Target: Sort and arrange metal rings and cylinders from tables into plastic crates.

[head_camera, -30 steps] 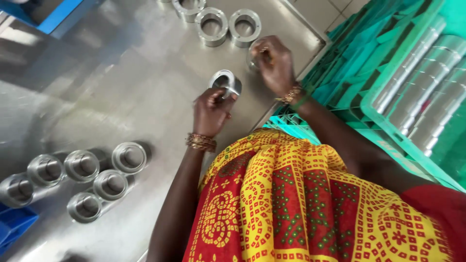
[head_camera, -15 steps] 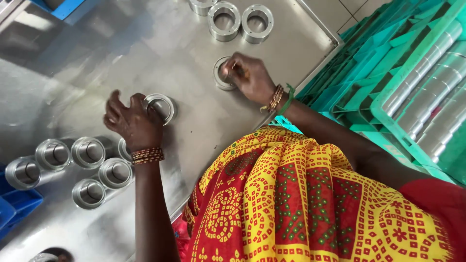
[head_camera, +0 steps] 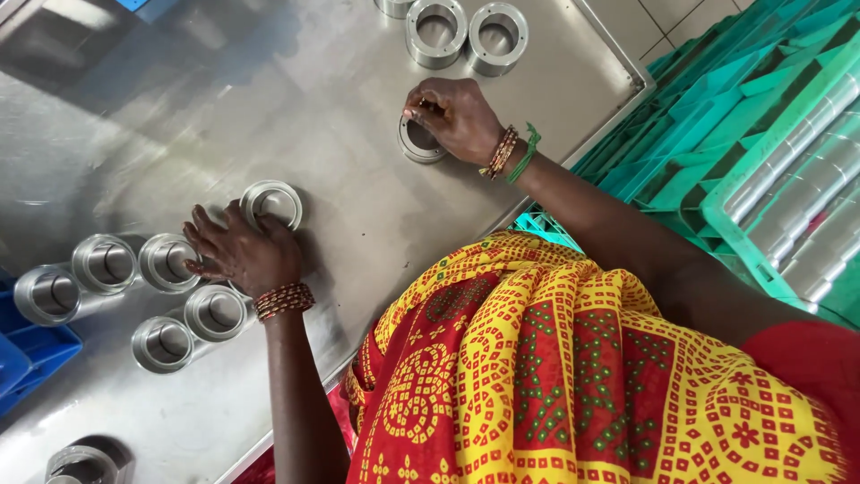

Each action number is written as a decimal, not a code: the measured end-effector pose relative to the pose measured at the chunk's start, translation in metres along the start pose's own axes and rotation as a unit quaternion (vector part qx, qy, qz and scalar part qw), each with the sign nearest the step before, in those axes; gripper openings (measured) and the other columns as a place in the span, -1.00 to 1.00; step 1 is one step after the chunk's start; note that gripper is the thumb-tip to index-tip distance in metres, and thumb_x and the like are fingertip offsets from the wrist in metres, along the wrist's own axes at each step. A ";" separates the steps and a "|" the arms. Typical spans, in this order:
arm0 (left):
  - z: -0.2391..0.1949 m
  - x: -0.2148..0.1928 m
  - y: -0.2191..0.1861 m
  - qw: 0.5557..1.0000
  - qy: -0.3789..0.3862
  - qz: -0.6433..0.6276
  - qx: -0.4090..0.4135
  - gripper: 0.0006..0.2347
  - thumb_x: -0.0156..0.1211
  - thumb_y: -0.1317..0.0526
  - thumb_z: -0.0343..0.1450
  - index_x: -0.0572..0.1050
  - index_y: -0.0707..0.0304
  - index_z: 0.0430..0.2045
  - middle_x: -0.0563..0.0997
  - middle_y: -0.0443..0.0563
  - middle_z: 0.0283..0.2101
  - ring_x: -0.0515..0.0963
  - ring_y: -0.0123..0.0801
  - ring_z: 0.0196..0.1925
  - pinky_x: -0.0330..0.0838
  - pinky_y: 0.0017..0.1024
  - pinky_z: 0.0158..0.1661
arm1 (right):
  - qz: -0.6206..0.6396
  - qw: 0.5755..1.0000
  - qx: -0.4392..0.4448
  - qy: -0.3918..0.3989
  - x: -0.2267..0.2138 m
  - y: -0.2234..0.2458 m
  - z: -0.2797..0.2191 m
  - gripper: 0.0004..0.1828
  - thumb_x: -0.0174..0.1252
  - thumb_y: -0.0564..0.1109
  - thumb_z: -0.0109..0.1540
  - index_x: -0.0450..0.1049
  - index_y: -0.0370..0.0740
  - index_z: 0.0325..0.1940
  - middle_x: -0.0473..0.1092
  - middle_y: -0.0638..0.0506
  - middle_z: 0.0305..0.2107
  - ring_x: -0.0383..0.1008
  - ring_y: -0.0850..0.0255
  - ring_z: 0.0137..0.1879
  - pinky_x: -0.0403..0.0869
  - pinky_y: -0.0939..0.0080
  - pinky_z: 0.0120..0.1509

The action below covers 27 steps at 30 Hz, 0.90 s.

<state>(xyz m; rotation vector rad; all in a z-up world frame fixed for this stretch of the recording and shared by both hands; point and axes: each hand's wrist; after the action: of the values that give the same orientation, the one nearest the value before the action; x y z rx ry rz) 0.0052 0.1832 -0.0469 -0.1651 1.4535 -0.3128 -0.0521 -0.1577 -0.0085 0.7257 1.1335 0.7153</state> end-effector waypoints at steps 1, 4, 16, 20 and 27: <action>0.000 0.001 0.001 1.000 -0.002 0.002 0.001 -0.65 0.14 0.17 0.44 0.47 0.20 0.13 0.16 0.42 0.46 -0.05 0.32 0.54 -0.35 0.58 0.28 | 0.015 1.000 0.000 0.004 0.000 0.000 0.000 -0.88 0.31 -0.20 0.30 0.55 -0.33 -0.21 0.55 -0.10 -0.35 0.59 0.17 -0.31 0.51 0.20 -0.22; 0.000 0.006 0.006 1.000 -0.004 0.013 0.008 -0.66 0.14 0.19 0.45 0.47 0.23 0.12 0.18 0.42 0.46 -0.04 0.32 0.54 -0.33 0.58 0.29 | -0.010 1.000 -0.025 0.006 0.001 0.002 0.001 -0.88 0.30 -0.20 0.30 0.53 -0.33 -0.23 0.52 -0.11 -0.37 0.57 0.07 -0.31 0.50 0.12 -0.22; -0.001 0.010 0.010 0.999 -0.031 0.027 0.029 -0.68 0.14 0.16 0.47 0.49 0.25 0.10 0.25 0.40 0.41 0.02 0.32 0.52 -0.23 0.54 0.28 | 0.070 0.996 0.027 0.052 -0.020 -0.008 -0.027 -0.87 0.29 -0.17 0.32 0.55 -0.31 -0.17 0.54 -0.05 -0.27 0.57 0.17 -0.21 0.51 0.15 -0.11; -0.001 0.002 0.002 0.999 -0.021 0.028 0.020 -0.70 0.14 0.17 0.47 0.49 0.25 0.07 0.28 0.38 0.40 0.05 0.30 0.52 -0.19 0.52 0.30 | 0.024 0.997 -0.016 0.077 -0.034 0.017 -0.033 -0.89 0.28 -0.21 0.32 0.54 -0.32 -0.16 0.53 -0.07 -0.22 0.58 0.16 -0.18 0.53 0.17 -0.07; -0.001 0.011 0.009 0.998 -0.035 0.039 0.033 -0.70 0.14 0.17 0.47 0.49 0.26 0.07 0.28 0.40 0.40 0.05 0.32 0.51 -0.19 0.52 0.29 | -0.011 0.994 -0.077 0.077 -0.025 0.012 -0.035 -0.94 0.21 -0.23 0.33 0.50 -0.29 -0.19 0.49 -0.10 -0.24 0.54 0.01 -0.14 0.51 0.06 -0.02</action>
<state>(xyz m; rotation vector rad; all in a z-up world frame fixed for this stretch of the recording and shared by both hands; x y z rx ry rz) 0.0064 0.1887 -0.0607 -0.0650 1.3756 -0.2880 -0.0937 -0.1661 0.0058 0.5334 1.2097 0.8429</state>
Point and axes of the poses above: each hand's wrist, its own z-axis towards the middle knuckle, its own x-axis out of the palm, y = z × x
